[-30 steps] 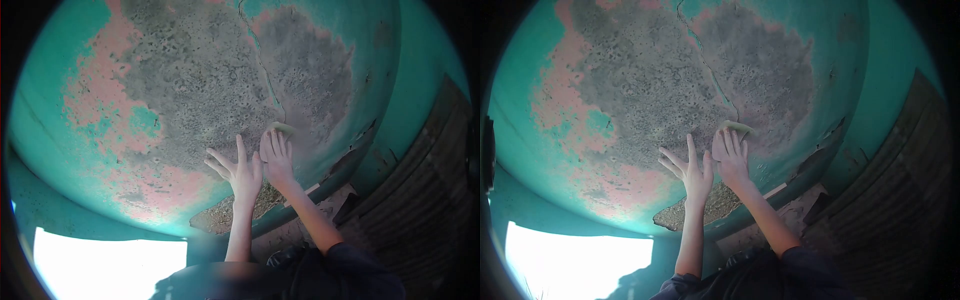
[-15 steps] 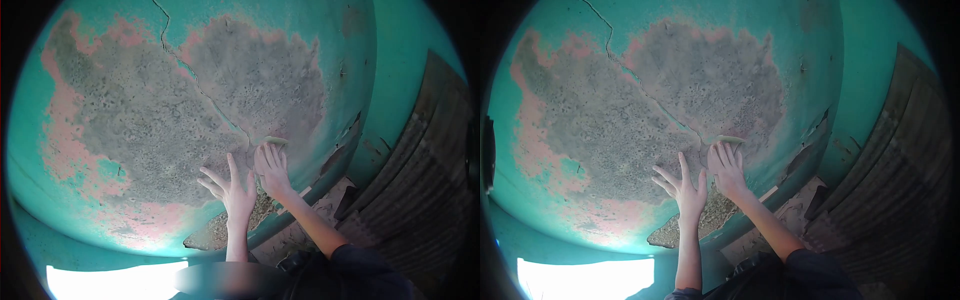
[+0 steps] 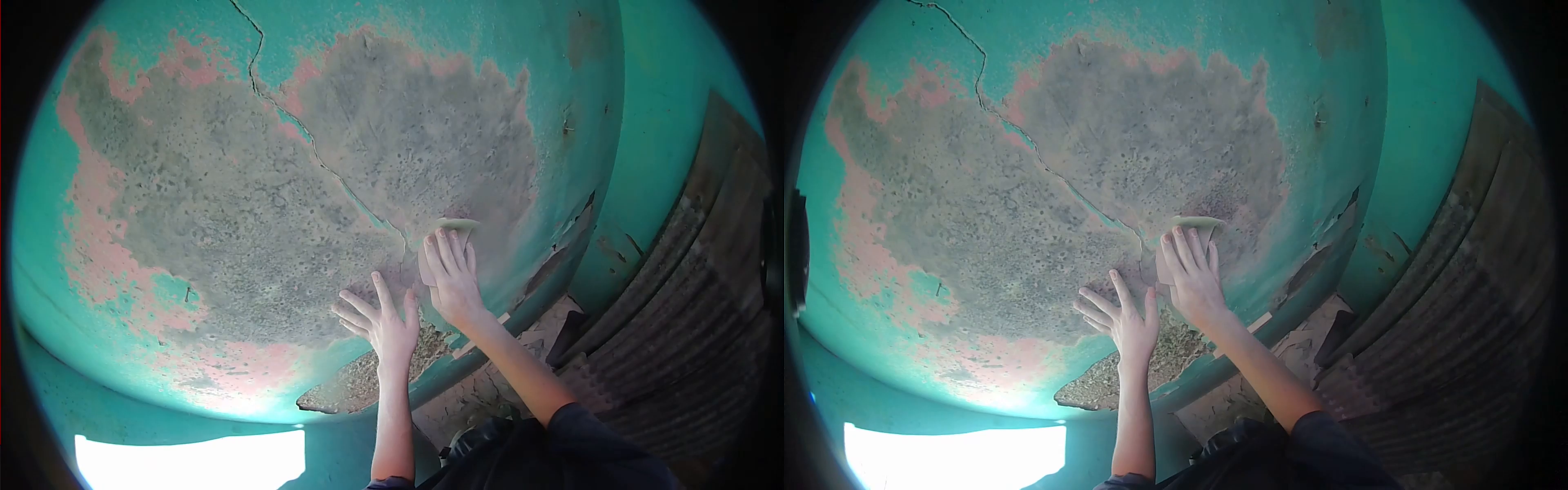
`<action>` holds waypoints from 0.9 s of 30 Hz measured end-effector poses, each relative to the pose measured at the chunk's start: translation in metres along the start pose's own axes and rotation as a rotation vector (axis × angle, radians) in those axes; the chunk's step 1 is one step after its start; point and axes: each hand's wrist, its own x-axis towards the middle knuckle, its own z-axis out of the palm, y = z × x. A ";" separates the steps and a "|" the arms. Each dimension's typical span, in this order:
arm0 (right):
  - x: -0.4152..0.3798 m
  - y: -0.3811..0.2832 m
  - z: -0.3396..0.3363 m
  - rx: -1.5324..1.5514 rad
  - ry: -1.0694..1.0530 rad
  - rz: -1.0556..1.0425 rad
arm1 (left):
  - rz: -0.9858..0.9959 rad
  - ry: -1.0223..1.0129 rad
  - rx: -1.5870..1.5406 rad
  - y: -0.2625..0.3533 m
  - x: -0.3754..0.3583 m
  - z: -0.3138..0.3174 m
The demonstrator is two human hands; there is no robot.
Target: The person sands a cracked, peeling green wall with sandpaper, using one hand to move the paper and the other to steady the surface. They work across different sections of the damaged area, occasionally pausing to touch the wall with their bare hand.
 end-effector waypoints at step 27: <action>-0.024 0.025 0.003 -0.084 -0.068 0.046 | -0.085 -0.102 0.065 -0.012 -0.002 0.015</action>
